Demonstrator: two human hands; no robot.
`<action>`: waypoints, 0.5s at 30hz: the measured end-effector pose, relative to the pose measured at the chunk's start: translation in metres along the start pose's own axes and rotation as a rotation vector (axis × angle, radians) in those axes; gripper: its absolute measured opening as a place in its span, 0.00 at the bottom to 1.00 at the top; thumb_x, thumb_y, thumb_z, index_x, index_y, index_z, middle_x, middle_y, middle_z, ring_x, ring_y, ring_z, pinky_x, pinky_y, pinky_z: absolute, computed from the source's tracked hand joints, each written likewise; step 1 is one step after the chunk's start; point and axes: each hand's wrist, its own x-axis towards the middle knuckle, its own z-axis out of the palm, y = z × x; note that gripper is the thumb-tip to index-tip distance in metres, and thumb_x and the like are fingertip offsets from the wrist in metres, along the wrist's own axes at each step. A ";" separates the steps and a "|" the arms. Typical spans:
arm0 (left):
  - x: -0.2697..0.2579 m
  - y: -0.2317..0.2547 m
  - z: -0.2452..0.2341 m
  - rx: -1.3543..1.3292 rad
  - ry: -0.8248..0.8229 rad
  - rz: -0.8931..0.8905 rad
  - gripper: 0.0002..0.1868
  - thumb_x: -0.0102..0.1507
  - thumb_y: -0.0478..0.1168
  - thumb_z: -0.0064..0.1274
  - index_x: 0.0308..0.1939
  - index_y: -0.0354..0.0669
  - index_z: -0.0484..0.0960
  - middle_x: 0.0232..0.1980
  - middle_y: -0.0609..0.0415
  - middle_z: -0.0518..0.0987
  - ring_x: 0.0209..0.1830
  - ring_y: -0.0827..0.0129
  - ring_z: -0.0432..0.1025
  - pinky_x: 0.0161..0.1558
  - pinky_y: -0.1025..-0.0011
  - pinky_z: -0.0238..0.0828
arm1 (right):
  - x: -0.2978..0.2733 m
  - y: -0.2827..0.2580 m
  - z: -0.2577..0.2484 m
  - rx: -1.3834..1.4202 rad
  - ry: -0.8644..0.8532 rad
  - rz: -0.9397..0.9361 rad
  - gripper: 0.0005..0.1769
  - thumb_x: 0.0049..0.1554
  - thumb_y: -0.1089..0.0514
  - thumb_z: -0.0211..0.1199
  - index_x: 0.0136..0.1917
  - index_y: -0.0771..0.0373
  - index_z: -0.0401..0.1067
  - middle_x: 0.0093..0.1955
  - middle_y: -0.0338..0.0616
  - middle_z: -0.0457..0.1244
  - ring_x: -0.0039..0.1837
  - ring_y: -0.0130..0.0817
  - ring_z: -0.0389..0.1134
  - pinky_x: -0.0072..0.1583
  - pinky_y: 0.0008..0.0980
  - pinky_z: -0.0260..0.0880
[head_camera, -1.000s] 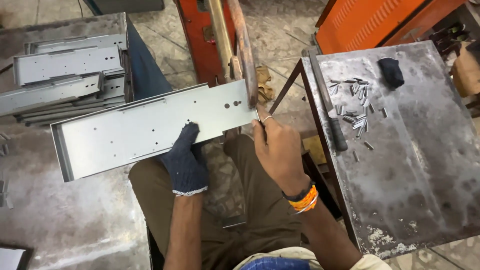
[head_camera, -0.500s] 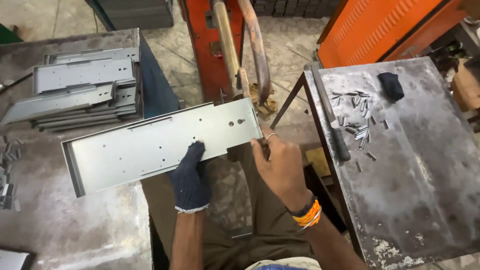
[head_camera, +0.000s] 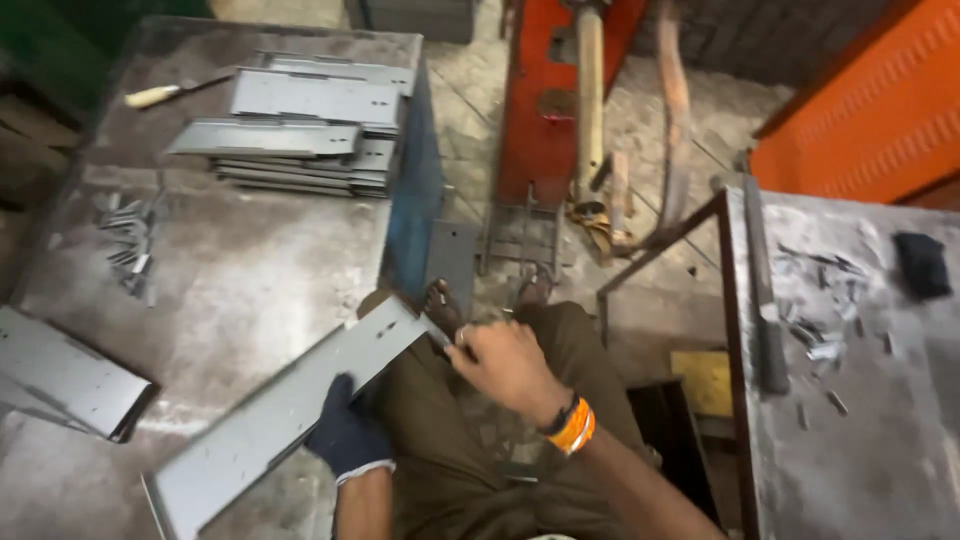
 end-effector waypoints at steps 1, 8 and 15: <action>0.026 0.001 -0.022 -0.012 0.012 0.012 0.21 0.56 0.21 0.57 0.53 0.36 0.79 0.54 0.47 0.81 0.49 0.57 0.77 0.52 0.61 0.80 | 0.000 -0.011 -0.007 0.000 -0.007 -0.019 0.17 0.57 0.45 0.63 0.37 0.60 0.77 0.33 0.52 0.68 0.39 0.56 0.70 0.42 0.54 0.67; 0.078 0.051 -0.080 -0.065 0.072 0.107 0.12 0.65 0.42 0.55 0.50 0.42 0.81 0.48 0.51 0.83 0.48 0.61 0.78 0.48 0.70 0.79 | 0.017 -0.017 0.010 0.616 -0.233 0.198 0.07 0.61 0.59 0.59 0.49 0.64 0.74 0.35 0.40 0.70 0.38 0.27 0.74 0.42 0.30 0.73; 0.075 -0.028 -0.102 0.358 0.038 -0.028 0.06 0.64 0.33 0.52 0.38 0.33 0.83 0.36 0.47 0.82 0.31 0.65 0.76 0.33 0.71 0.73 | 0.063 0.033 0.064 1.148 -0.249 0.199 0.11 0.63 0.62 0.56 0.58 0.66 0.66 0.46 0.43 0.71 0.44 0.29 0.75 0.41 0.27 0.72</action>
